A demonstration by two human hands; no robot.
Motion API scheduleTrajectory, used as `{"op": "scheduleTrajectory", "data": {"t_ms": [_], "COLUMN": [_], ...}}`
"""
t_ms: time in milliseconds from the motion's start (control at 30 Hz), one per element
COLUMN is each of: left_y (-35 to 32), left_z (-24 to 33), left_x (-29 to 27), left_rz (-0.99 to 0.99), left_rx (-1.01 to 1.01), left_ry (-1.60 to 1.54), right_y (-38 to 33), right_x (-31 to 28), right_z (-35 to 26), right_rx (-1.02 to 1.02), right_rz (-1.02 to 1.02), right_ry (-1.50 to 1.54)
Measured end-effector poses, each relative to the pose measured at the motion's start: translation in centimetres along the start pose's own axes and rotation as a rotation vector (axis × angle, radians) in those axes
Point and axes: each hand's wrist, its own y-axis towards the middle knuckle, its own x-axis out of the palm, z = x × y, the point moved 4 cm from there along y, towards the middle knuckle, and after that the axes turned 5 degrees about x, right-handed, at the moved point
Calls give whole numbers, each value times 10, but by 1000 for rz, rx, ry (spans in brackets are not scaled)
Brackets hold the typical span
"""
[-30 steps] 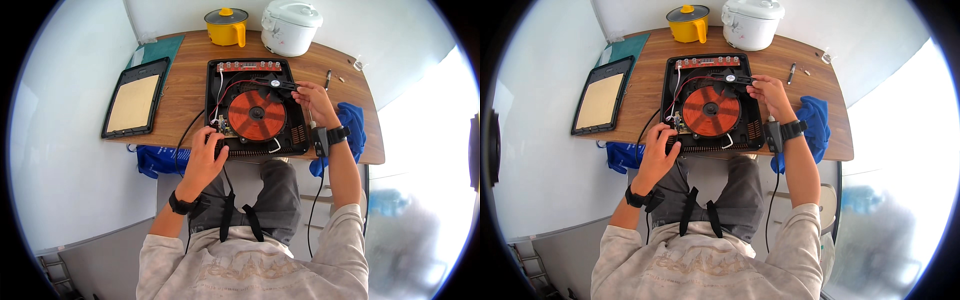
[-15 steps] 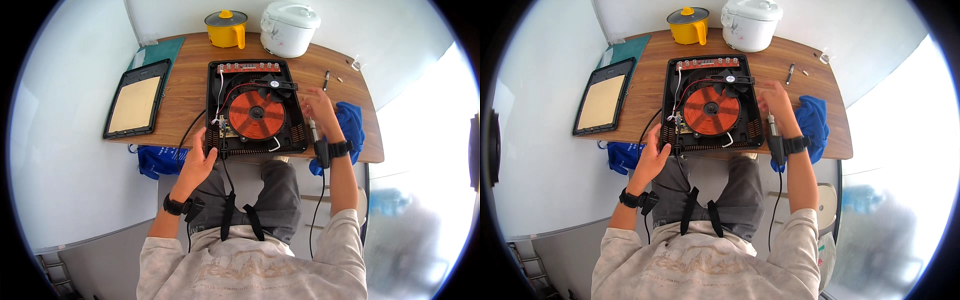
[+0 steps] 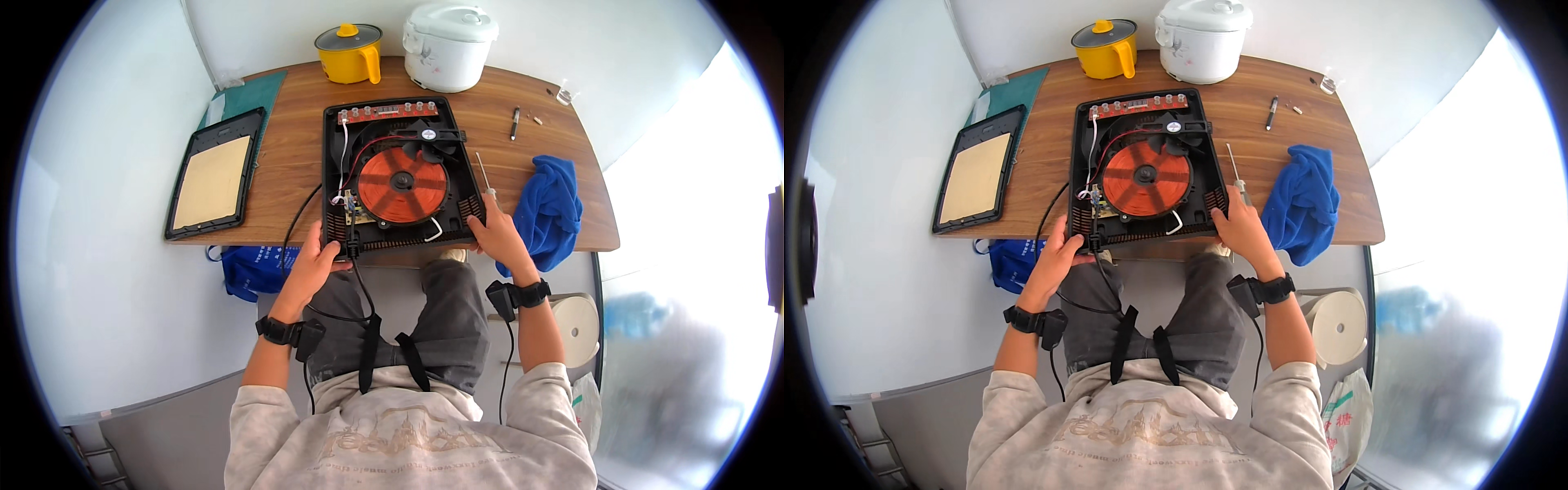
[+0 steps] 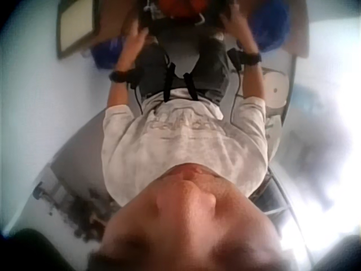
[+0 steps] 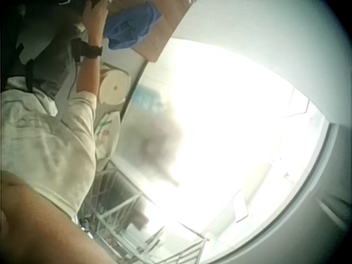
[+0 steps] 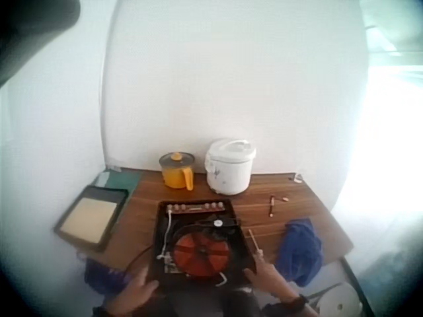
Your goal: The person uses a screwdriver to remove screws from the bottom of a black portable induction cooktop. They then lift off the top cover to reveal the internal components, including a large copper coil and circuit board, and place the cover on the table.
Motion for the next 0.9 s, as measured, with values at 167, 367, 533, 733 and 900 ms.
{"op": "scheduleTrajectory", "data": {"t_ms": [167, 367, 533, 733, 900], "left_y": [3, 3, 1, 4, 3], "left_z": [-1, 3, 7, 9, 2], "left_x": [-3, -7, -15, -18, -18], "left_rz": [-6, 64, 144, 177, 185], "left_rx": [-27, -23, -6, 29, 10], "left_ry": [-84, -88, -96, -106, -131], "right_y": [2, -8, -21, -33, -33], "right_x": [2, 7, 9, 18, 23], "right_z": [8, 7, 1, 1, 13], "right_rx": [37, 53, 97, 107, 104], "right_rz": [-13, -129, -221, -237, -226], "right_ry": [97, 240, 270, 342, 430]}}
